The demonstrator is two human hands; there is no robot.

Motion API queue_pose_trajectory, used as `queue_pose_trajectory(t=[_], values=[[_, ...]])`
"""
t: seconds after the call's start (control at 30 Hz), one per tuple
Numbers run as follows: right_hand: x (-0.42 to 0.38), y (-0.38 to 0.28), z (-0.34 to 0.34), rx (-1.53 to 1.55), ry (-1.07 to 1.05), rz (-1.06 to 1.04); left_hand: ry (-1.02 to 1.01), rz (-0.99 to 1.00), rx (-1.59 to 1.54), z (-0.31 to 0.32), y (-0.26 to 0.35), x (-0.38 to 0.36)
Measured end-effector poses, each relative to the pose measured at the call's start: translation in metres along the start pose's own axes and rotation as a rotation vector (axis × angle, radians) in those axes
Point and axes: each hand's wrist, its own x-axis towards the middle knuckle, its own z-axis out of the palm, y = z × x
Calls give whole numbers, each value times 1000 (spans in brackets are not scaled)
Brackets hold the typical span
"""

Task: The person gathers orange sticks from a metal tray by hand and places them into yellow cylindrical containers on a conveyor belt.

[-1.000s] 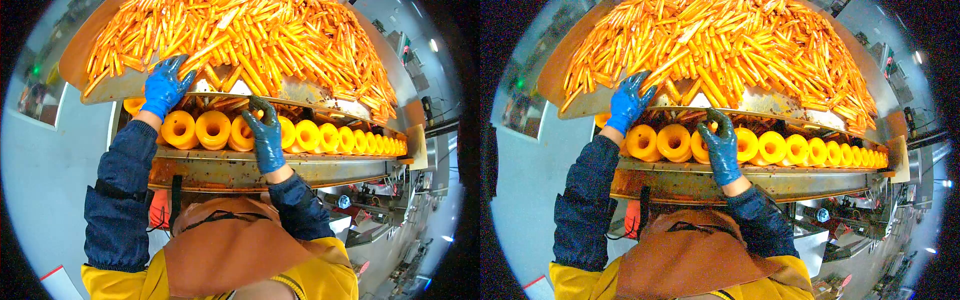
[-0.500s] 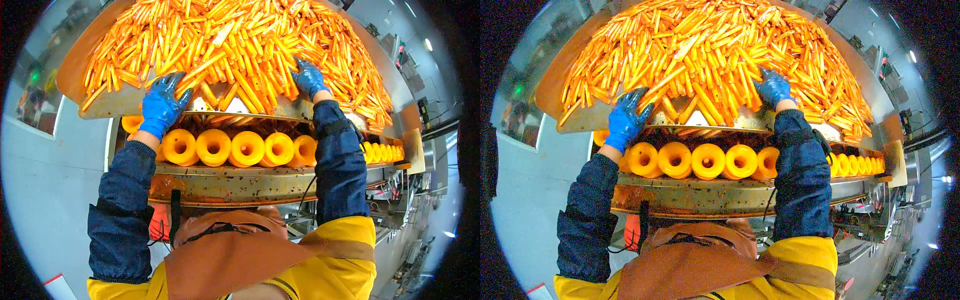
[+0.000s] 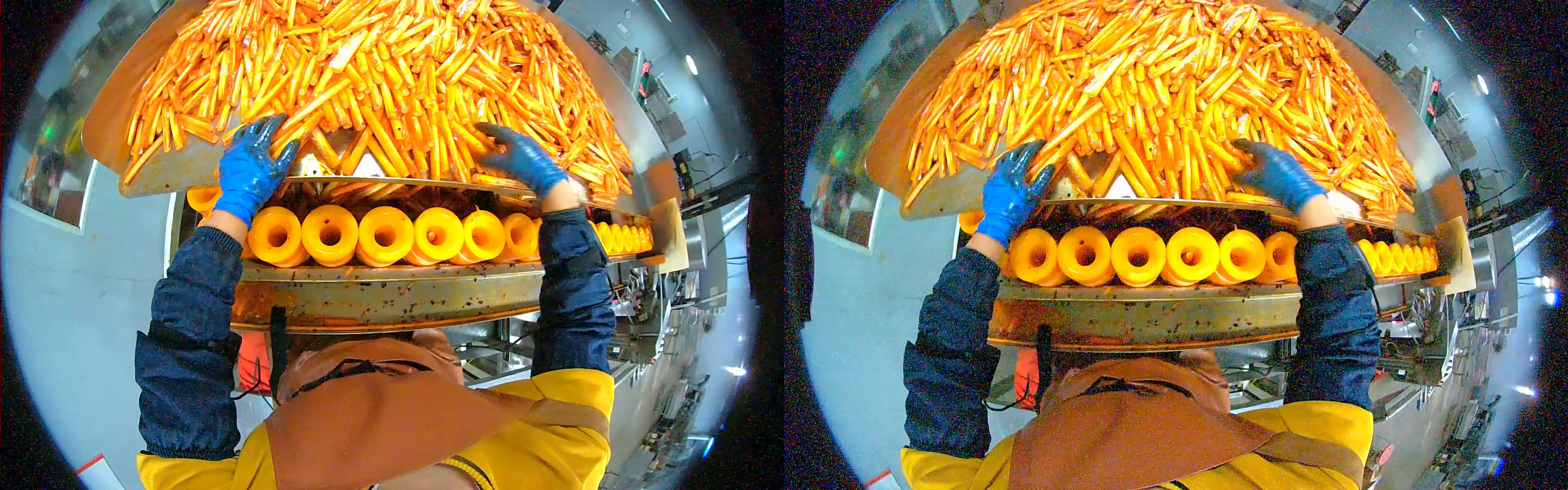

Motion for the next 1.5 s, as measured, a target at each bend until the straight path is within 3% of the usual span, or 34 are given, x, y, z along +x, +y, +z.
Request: queue_pose_trajectory(t=[0.03, 0.1, 0.17, 0.23, 0.37, 0.43, 0.5, 0.57, 0.63, 0.67, 0.73, 0.77, 0.83, 0.93, 1.07, 1.1, 1.13, 1.23, 1.27, 1.37, 1.5], values=[[5, -7, 12, -182, 42, -100, -6, -8, 6, -1, 1, 0], [16, -22, 25, -469, 109, 98, -20, -13, 13, 1, 1, -2], [28, 6, 29, -403, 165, 28, -15, -2, 14, 4, -4, -1], [34, 27, 27, 11, 278, 67, -14, -3, 5, 1, -2, -1], [36, 80, 22, 467, 432, 229, -16, -5, 14, 2, -2, -1], [13, 52, -1, 648, 508, 213, -9, 2, 18, 4, -3, -1], [7, 64, 0, 804, 527, 145, -4, 13, 20, 4, -2, -2], [1, 76, 4, 958, 491, 288, 6, 4, 27, 0, 1, -1], [-1, 76, 6, 1026, 568, 415, 14, 20, 16, -3, 4, -2], [1, 85, 13, 1165, 627, 335, 21, 21, 16, -4, 6, -2], [13, 120, 26, 945, 703, 295, -7, 14, -52, -1, 0, -1], [-9, 65, 3, 1158, 744, 414, -15, -1, -81, -2, 1, -1], [-8, 74, 7, 1208, 859, 202, -37, -21, -25, -2, 1, -1], [-7, 85, 1, 1246, 1092, 106, -50, -41, -15, -5, 5, -1], [-54, 45, -19, 1423, 952, 93, -4, -4, -13, -4, 3, -2], [-66, 33, -16, 1443, 946, 129, -14, -15, 2, -5, 4, -1], [-82, 16, 0, 1538, 928, -24, -18, -17, 3, -6, 2, -2], [-109, -14, 29, 1686, 875, 7, -14, -18, -18, -5, 6, -2], [-109, -15, 42, 1713, 899, -32, -18, -15, -15, -3, 4, -1], [-113, 10, 78, 1407, 864, 68, -21, -14, -26, 0, 1, -2], [-125, -5, 70, 1664, 947, 2, -32, -18, 8, 0, 0, 0]])
